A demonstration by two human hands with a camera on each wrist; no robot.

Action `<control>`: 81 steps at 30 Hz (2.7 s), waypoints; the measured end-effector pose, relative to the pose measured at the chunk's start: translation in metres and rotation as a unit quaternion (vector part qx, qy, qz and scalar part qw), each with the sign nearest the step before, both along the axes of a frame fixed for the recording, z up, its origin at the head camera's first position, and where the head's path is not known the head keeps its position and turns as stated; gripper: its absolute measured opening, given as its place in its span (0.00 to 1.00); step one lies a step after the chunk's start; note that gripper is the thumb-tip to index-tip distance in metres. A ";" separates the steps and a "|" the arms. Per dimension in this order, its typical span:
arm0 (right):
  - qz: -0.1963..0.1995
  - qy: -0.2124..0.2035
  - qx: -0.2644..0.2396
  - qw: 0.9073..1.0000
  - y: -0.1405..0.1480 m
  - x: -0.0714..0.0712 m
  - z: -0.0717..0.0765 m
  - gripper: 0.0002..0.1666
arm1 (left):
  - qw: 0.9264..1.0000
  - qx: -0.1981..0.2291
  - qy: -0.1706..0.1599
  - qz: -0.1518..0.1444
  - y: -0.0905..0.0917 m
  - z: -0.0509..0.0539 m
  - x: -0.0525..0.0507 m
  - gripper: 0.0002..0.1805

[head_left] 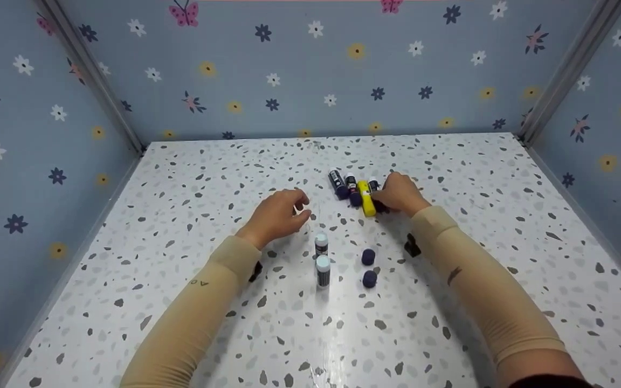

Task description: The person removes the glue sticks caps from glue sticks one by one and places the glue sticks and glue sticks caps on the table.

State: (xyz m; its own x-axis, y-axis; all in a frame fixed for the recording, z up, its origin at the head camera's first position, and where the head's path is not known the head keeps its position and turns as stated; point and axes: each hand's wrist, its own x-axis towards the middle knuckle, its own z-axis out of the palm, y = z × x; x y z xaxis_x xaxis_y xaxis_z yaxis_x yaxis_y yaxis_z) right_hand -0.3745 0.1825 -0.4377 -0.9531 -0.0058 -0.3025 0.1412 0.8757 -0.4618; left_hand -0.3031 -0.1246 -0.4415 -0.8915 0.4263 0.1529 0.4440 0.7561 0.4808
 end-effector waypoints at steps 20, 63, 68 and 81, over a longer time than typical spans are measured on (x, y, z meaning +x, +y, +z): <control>0.006 0.140 -0.077 0.987 0.016 0.006 0.038 0.19 | 0.994 -0.035 0.101 0.023 -0.001 0.040 -0.008 0.19; 0.281 0.236 -0.130 0.921 -0.052 0.080 0.087 0.08 | 0.895 -0.238 0.372 -0.063 0.053 0.063 -0.002 0.07; 0.271 0.199 -0.149 0.930 -0.047 0.080 0.089 0.16 | 0.907 -0.235 0.348 -0.039 0.051 0.063 -0.001 0.07; 0.303 0.213 -0.164 0.915 -0.037 0.080 0.080 0.09 | 0.916 -0.242 0.320 0.006 0.051 0.065 0.004 0.09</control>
